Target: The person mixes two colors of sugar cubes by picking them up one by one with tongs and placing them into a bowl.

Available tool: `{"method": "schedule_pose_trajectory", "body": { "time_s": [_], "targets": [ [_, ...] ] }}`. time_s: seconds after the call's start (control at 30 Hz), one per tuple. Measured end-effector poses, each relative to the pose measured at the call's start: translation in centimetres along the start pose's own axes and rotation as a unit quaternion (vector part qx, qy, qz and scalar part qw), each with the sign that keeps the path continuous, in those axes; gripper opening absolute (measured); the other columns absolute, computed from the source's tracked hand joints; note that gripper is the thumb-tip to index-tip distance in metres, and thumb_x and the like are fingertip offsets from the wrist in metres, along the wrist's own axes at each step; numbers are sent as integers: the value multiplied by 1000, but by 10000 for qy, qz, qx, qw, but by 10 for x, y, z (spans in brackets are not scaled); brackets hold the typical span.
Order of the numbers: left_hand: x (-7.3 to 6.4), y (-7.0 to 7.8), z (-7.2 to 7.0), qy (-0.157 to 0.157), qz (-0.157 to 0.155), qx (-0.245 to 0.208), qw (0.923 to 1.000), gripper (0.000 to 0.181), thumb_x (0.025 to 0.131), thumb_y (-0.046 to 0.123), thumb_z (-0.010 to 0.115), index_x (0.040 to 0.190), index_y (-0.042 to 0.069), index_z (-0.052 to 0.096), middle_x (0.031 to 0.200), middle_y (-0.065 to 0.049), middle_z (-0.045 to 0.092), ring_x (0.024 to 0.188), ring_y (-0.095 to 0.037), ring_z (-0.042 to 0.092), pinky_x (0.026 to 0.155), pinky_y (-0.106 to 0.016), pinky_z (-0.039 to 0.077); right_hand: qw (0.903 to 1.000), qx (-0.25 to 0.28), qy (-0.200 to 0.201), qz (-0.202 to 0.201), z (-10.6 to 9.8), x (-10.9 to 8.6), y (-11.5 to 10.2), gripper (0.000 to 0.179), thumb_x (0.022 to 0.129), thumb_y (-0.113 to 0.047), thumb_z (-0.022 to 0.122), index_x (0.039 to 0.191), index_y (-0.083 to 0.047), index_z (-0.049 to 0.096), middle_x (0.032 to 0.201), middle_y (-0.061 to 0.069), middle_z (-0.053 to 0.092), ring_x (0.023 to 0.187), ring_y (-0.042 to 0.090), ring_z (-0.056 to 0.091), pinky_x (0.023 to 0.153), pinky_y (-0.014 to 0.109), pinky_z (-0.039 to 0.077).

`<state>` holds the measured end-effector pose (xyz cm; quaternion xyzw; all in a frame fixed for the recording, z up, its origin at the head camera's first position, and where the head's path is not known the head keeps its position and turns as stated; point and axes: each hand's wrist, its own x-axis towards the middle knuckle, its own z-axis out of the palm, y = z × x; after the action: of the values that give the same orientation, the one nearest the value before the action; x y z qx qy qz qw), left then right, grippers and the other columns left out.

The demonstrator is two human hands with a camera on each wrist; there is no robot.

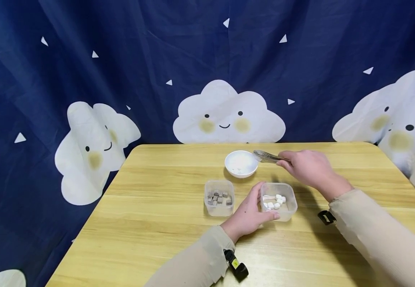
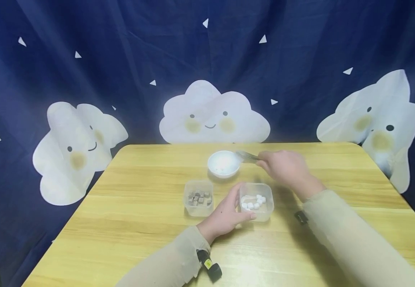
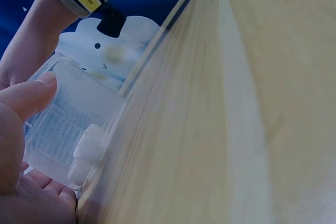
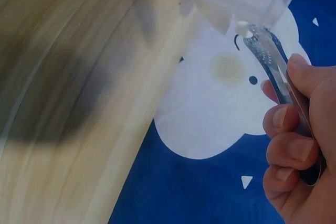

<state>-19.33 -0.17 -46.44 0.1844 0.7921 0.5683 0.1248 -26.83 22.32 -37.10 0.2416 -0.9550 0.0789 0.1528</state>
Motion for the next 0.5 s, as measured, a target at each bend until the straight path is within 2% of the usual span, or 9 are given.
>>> {"method": "schedule_pose_trajectory", "body": {
  "time_s": [0.2,0.33,0.5],
  "targets": [
    [0,0,0,-12,-37,-55,10000,99,84,38,83,161,30,21,159,8,35,142,-13,36,118,-39,29,9999,44,-105,122,6,4,-4,22,98,-38,66,109,-19,72,87,3,73,71,31,67,54,53,49],
    [0,0,-1,-9,-11,-81,10000,100,84,37,84,161,27,21,159,7,35,142,-12,36,118,-38,28,9994,91,-249,221,4,5,-7,24,99,-38,65,110,-18,71,88,4,73,72,30,67,56,53,49],
    [-1,0,-1,-4,9,-95,10000,101,83,36,84,161,24,21,158,8,35,142,-11,36,118,-39,27,9988,100,-370,297,3,7,-7,21,99,-39,65,104,-19,70,79,-1,68,67,25,63,52,49,47]
  ]
}}
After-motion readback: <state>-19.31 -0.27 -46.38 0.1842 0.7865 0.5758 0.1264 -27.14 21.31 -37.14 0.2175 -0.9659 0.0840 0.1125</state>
